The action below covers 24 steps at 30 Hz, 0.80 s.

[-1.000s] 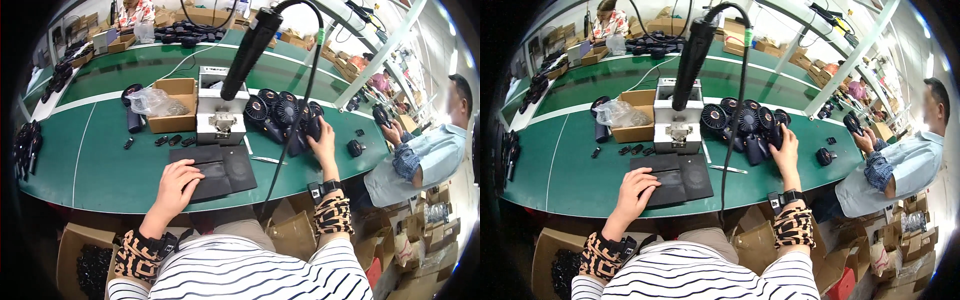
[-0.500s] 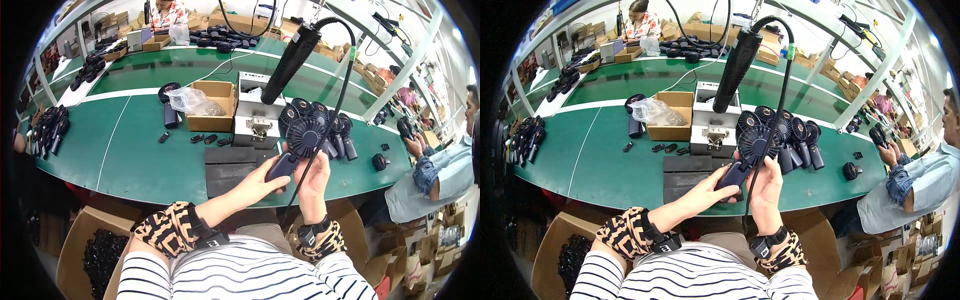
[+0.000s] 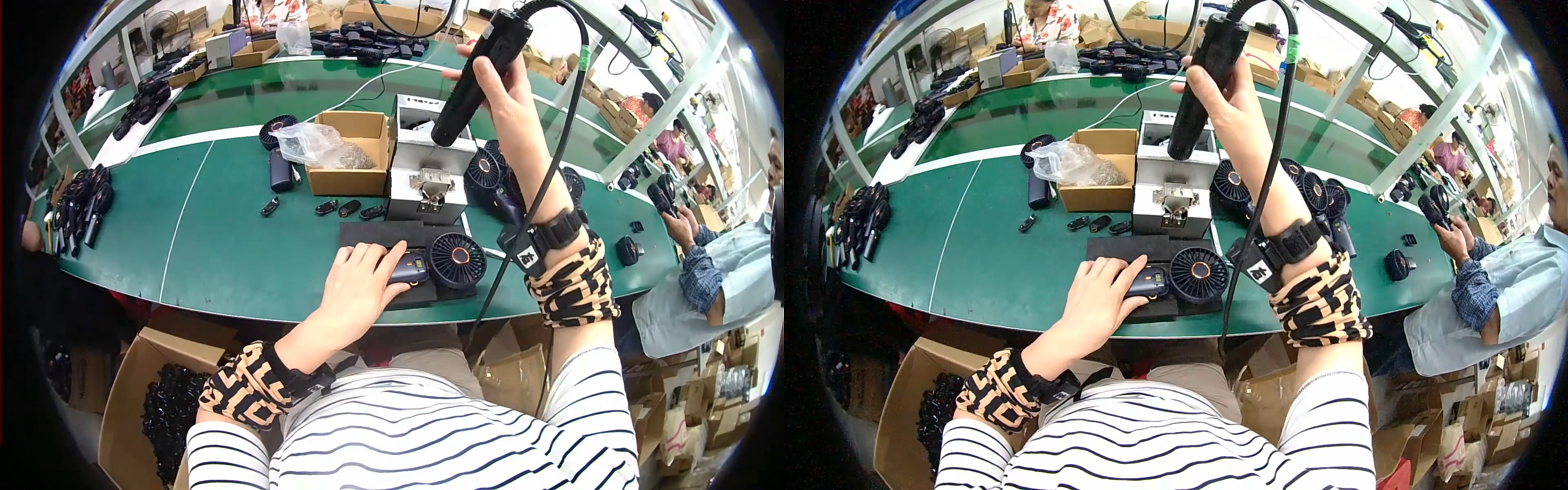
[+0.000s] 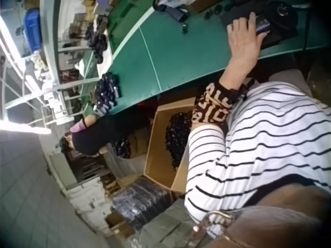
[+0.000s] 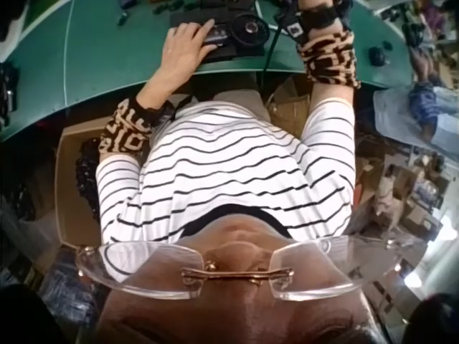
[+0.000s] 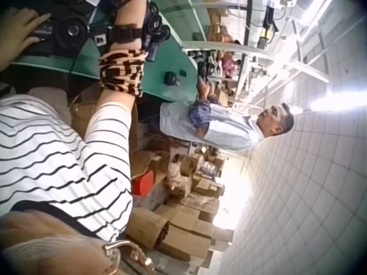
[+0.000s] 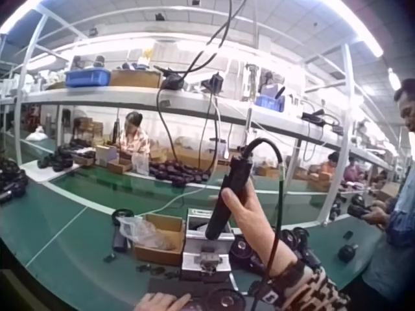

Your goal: Assembling and testing handheld portable fans at a workstation using an electric screwdriver.

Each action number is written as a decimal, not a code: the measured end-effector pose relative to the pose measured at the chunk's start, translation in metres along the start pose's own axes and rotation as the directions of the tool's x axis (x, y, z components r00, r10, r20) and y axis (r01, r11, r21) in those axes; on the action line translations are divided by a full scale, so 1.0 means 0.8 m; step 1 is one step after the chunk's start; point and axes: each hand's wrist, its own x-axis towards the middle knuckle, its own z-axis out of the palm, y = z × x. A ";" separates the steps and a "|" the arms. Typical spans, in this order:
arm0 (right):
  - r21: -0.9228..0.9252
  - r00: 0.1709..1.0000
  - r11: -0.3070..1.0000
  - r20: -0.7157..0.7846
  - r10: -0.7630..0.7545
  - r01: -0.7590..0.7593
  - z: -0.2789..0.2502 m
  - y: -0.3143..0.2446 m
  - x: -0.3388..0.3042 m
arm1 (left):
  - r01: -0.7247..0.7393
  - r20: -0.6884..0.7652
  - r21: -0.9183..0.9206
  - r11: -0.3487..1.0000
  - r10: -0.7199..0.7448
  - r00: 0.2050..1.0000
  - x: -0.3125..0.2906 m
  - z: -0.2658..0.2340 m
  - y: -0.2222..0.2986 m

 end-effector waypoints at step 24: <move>0.338 0.998 0.941 -0.067 0.020 0.003 0.041 0.031 -0.057 | 0.077 -0.124 -0.152 0.985 -0.097 0.988 0.021 0.043 -0.005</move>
